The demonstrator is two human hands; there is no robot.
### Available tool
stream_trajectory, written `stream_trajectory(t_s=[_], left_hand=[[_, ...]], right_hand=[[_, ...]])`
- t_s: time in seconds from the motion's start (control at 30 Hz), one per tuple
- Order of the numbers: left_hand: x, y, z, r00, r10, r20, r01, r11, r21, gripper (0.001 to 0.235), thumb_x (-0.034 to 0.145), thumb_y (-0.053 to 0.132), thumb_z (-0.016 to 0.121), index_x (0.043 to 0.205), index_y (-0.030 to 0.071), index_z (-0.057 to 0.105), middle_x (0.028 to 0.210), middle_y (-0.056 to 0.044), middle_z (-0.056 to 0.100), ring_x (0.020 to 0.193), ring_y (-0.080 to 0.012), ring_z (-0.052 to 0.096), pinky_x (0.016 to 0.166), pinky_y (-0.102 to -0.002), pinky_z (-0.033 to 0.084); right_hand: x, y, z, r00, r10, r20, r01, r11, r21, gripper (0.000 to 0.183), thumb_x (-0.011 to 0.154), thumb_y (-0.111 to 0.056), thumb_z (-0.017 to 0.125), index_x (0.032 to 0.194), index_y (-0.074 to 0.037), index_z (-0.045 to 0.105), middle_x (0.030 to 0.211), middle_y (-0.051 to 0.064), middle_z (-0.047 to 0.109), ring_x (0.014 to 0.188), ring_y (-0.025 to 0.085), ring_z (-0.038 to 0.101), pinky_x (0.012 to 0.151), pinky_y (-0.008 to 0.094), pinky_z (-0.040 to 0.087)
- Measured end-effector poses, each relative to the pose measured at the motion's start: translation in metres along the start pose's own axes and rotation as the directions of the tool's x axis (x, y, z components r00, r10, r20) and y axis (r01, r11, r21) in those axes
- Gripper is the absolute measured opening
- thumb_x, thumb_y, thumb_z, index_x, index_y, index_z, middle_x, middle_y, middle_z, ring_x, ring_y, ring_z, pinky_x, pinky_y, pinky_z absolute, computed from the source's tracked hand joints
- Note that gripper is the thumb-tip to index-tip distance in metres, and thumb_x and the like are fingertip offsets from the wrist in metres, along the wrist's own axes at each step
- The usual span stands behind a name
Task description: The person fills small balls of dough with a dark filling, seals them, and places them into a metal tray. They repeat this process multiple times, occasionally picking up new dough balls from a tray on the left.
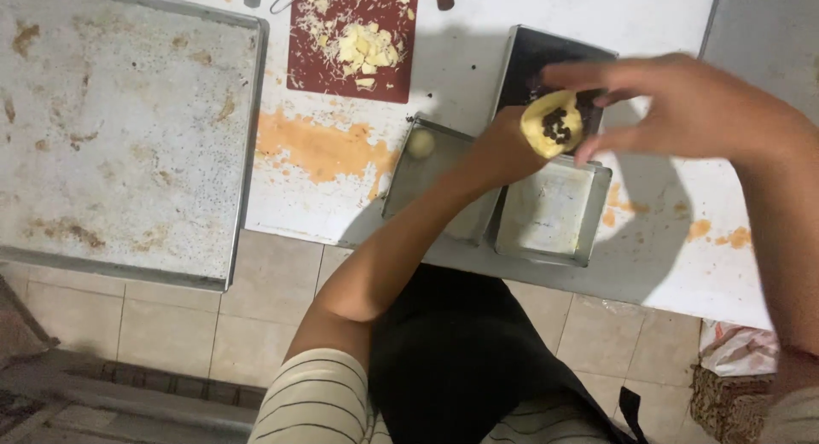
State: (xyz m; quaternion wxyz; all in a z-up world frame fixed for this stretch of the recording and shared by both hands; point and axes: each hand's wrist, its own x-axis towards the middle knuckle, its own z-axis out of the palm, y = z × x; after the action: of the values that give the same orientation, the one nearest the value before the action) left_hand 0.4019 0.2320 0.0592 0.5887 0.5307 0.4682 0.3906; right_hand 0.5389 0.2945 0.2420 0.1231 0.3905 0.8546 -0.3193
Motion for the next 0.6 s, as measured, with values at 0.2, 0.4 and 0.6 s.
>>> stream_trajectory(t_s=[0.2,0.4,0.6], left_hand=[[-0.008,-0.057,-0.029,0.965,0.203,-0.165,-0.144,0.939,0.313,0.015,0.084,0.026,0.076,0.093,0.014,0.075,0.083,-0.003,0.080,0.073,-0.0164,0.079,0.063,-0.030,0.064],[-0.022,-0.083,-0.041,0.956,0.144,-0.257,-0.106,0.982,0.156,0.041,0.083,0.011,0.077,0.121,0.027,0.075,0.118,0.000,0.079,0.115,-0.0174,0.073,0.097,-0.032,0.061],[-0.025,-0.052,-0.042,0.910,0.336,-0.242,-0.252,0.914,0.320,0.028,0.088,0.031,0.071,0.082,0.003,0.073,0.071,-0.005,0.073,0.067,-0.0225,0.071,0.070,-0.025,0.054]], right_hand=[[0.074,0.144,0.122,0.950,0.003,-0.311,-0.021,0.998,-0.054,0.024,0.095,-0.023,0.082,0.117,-0.015,0.079,0.109,0.004,0.077,0.097,0.024,0.069,0.082,0.041,0.049],[0.108,0.161,0.165,0.953,0.029,-0.301,-0.055,0.995,-0.079,0.041,0.090,-0.035,0.084,0.125,-0.012,0.079,0.101,0.008,0.074,0.088,0.031,0.068,0.071,0.043,0.051],[0.122,0.177,0.190,0.911,0.022,-0.411,-0.045,0.998,-0.046,0.014,0.092,-0.031,0.085,0.102,-0.023,0.079,0.092,0.001,0.075,0.097,0.033,0.072,0.082,0.048,0.058]])
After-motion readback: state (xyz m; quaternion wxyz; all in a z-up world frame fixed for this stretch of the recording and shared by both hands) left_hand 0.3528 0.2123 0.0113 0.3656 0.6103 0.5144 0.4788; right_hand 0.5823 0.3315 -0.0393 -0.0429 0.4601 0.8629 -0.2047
